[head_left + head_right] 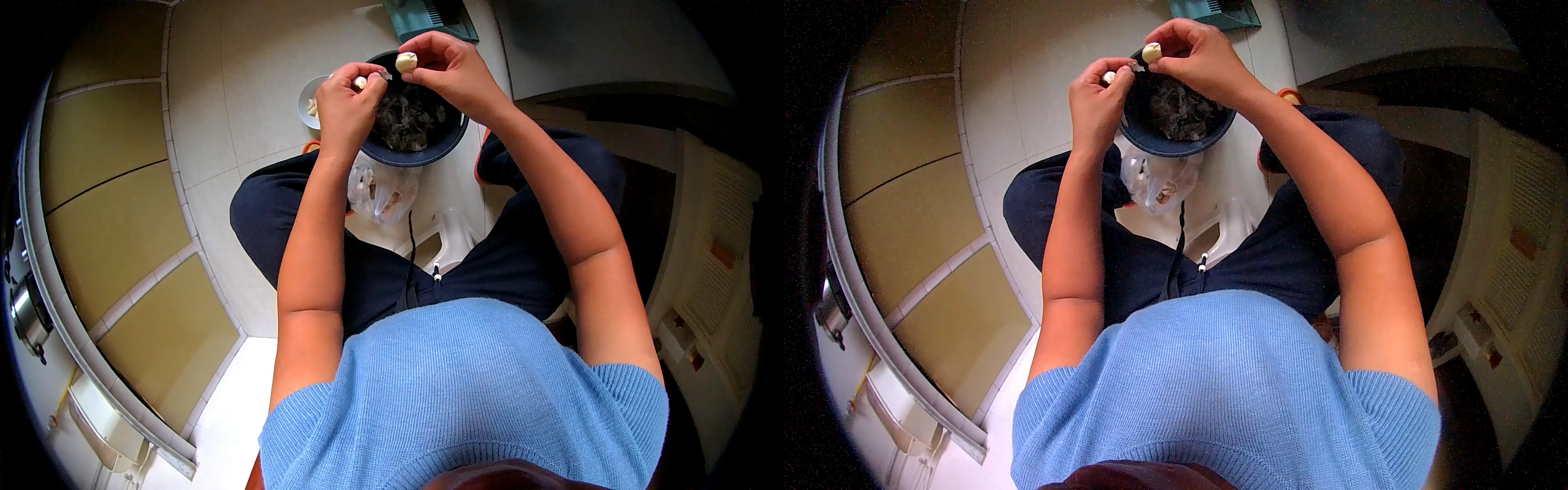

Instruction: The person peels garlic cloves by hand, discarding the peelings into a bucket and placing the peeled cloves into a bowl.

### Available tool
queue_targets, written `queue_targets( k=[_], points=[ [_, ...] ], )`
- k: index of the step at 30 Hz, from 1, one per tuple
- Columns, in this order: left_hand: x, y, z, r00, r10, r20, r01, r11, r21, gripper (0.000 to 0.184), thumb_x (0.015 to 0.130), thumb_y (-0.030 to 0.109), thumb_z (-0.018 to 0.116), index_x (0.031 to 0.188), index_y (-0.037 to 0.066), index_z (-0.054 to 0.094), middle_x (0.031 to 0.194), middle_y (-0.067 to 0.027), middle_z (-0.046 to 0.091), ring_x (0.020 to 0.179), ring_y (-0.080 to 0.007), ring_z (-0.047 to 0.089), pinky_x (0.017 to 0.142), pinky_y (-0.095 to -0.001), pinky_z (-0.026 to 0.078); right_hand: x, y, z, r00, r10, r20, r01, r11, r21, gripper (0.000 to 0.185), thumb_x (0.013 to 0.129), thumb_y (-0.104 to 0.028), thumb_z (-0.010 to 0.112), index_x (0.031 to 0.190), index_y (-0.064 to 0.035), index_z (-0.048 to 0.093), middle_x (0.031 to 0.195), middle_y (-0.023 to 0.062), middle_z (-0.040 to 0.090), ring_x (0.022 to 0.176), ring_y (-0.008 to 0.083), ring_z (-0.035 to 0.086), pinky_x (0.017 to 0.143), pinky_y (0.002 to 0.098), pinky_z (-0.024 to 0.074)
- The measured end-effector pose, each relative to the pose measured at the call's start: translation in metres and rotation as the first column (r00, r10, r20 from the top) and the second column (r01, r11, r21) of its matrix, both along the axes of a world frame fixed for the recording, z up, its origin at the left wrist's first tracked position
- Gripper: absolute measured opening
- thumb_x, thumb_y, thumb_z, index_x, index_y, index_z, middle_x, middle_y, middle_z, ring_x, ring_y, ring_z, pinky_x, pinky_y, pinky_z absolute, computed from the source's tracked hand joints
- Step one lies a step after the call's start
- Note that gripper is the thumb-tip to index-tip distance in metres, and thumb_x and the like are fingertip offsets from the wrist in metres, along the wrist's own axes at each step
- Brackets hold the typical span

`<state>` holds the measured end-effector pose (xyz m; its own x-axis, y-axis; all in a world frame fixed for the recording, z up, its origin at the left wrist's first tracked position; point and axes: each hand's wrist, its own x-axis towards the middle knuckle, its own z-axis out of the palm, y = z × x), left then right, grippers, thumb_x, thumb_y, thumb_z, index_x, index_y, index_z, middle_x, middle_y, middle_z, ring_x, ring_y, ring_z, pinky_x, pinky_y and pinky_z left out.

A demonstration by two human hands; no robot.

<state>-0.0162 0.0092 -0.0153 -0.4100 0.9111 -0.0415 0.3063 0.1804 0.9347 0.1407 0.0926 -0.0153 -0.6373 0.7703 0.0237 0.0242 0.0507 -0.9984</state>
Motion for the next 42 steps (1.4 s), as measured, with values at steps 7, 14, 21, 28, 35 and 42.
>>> queue_targets(
  k=[7,14,21,28,35,42],
  points=[
    [-0.002,0.0,-0.003,0.98,-0.072,-0.185,0.095,0.988,0.123,0.016,0.08,0.007,0.058,0.091,-0.001,0.067,0.079,-0.001,0.061,0.072,-0.0076,0.053,0.066,-0.0201,0.042,0.0,0.001,-0.003,1.0,0.008,-0.013,-0.007,1.0,0.031,0.027,0.078,-0.003,0.068,0.103,-0.0029,0.059,0.095,0.0019,0.062,0.089,0.0096,0.06,0.084,0.0227,0.0482],
    [0.001,0.0,-0.006,0.99,-0.119,0.069,0.119,0.993,0.002,0.017,0.086,0.014,0.061,0.094,0.0,0.067,0.081,0.0007,0.061,0.075,-0.0055,0.052,0.066,-0.0188,0.041,0.0,0.0,-0.002,1.0,-0.006,-0.01,0.006,0.999,0.05,0.026,0.078,-0.003,0.068,0.103,-0.0023,0.059,0.095,0.0027,0.062,0.09,0.0099,0.06,0.083,0.0228,0.0486],
    [0.003,-0.003,0.009,0.717,-0.083,0.693,0.152,0.988,-0.039,0.02,0.086,0.018,0.063,0.1,0.004,0.065,0.064,0.0066,0.051,0.049,-0.0013,0.038,0.044,-0.0167,0.03,-0.003,-0.002,-0.006,0.993,-0.058,-0.107,0.066,0.995,0.077,0.024,0.076,-0.009,0.07,0.096,-0.0004,0.061,0.087,0.0046,0.065,0.08,0.0105,0.063,0.074,0.023,0.0507],
    [0.005,-0.002,0.009,0.581,0.034,0.813,0.079,0.992,-0.098,0.021,0.086,0.016,0.064,0.103,0.005,0.061,0.065,0.0066,0.051,0.046,-0.0003,0.034,0.041,-0.0167,0.025,-0.005,-0.009,0.001,0.993,-0.056,-0.1,0.06,0.997,0.043,0.023,0.079,-0.012,0.068,0.097,0.001,0.063,0.085,0.0056,0.066,0.078,0.0105,0.063,0.072,0.0229,0.0512],
    [0.002,0.0,0.006,0.628,-0.004,0.778,0.064,0.997,-0.046,0.02,0.086,0.016,0.064,0.101,0.003,0.06,0.069,0.0046,0.055,0.046,-0.0008,0.036,0.042,-0.0174,0.027,0.002,-0.002,0.011,0.989,-0.148,0.024,0.125,0.902,0.414,0.014,0.078,-0.012,0.065,0.085,0.0,0.066,0.076,0.0107,0.065,0.068,0.0164,0.064,0.062,0.0265,0.05],
    [0.002,-0.001,0.004,0.663,-0.027,0.748,0.085,0.996,-0.039,0.019,0.084,0.015,0.066,0.099,0.004,0.062,0.066,0.0058,0.053,0.048,-0.0001,0.036,0.042,-0.0165,0.027,0.001,-0.007,0.012,0.982,-0.175,0.076,0.122,0.884,0.451,0.014,0.075,-0.012,0.064,0.078,0.0014,0.063,0.071,0.0114,0.062,0.063,0.0205,0.063,0.06,0.029,0.0498]
  ],
)
